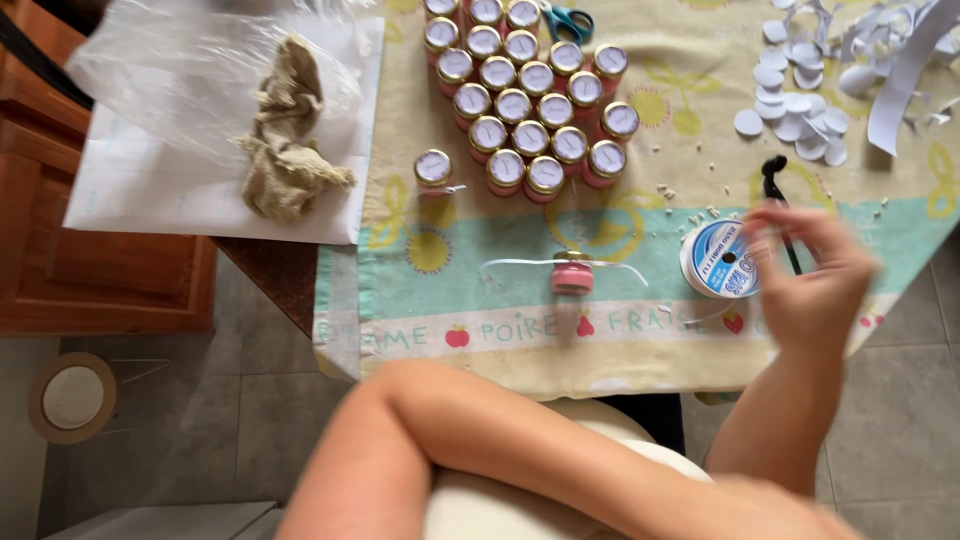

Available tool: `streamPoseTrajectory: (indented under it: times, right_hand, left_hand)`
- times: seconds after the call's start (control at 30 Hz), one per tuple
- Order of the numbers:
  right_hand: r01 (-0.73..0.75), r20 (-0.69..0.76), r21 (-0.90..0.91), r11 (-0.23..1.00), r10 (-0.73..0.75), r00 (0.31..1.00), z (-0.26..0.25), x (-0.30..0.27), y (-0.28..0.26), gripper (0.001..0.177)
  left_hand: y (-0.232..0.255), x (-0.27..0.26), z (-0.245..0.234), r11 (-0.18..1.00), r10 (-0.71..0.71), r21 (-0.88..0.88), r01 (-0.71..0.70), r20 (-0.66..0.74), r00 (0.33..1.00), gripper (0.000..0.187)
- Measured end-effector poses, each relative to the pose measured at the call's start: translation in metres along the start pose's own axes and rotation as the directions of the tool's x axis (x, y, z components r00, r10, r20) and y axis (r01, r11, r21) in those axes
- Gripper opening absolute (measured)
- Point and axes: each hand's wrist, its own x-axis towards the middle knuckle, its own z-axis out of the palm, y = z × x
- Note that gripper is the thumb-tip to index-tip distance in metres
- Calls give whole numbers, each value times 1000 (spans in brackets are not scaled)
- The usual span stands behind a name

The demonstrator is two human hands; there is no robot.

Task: The person prepares jars for candles by measuring and cutting ribbon, then tying it around the neck of each small glass jar.

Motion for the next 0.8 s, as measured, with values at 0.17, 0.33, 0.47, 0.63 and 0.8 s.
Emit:
streamPoseTrajectory:
  times: [0.17, 0.33, 0.47, 0.63, 0.8]
  right_hand:
    - [81, 418, 230, 970, -173, 892, 30, -19, -32, 29]
    - [157, 346, 258, 953, -243, 906, 56, -17, -37, 21]
    - [123, 386, 224, 967, -204, 899, 64, -14, -31, 7]
    - [32, 501, 230, 973, -146, 853, 54, -3, -31, 3]
    - [-209, 615, 348, 914, -55, 786, 47, 5, -24, 7]
  left_hand:
    - [127, -32, 36, -923, -8, -139, 358, -925, -380, 36]
    - [279, -99, 79, -516, -171, -586, 625, -644, -745, 14]
    - [289, -100, 83, -258, -298, -806, 532, -458, -838, 23]
    - [277, -112, 97, -127, -250, -785, 606, -566, -785, 14]
    - [280, -101, 85, 47, -140, -707, 705, -704, -696, 14]
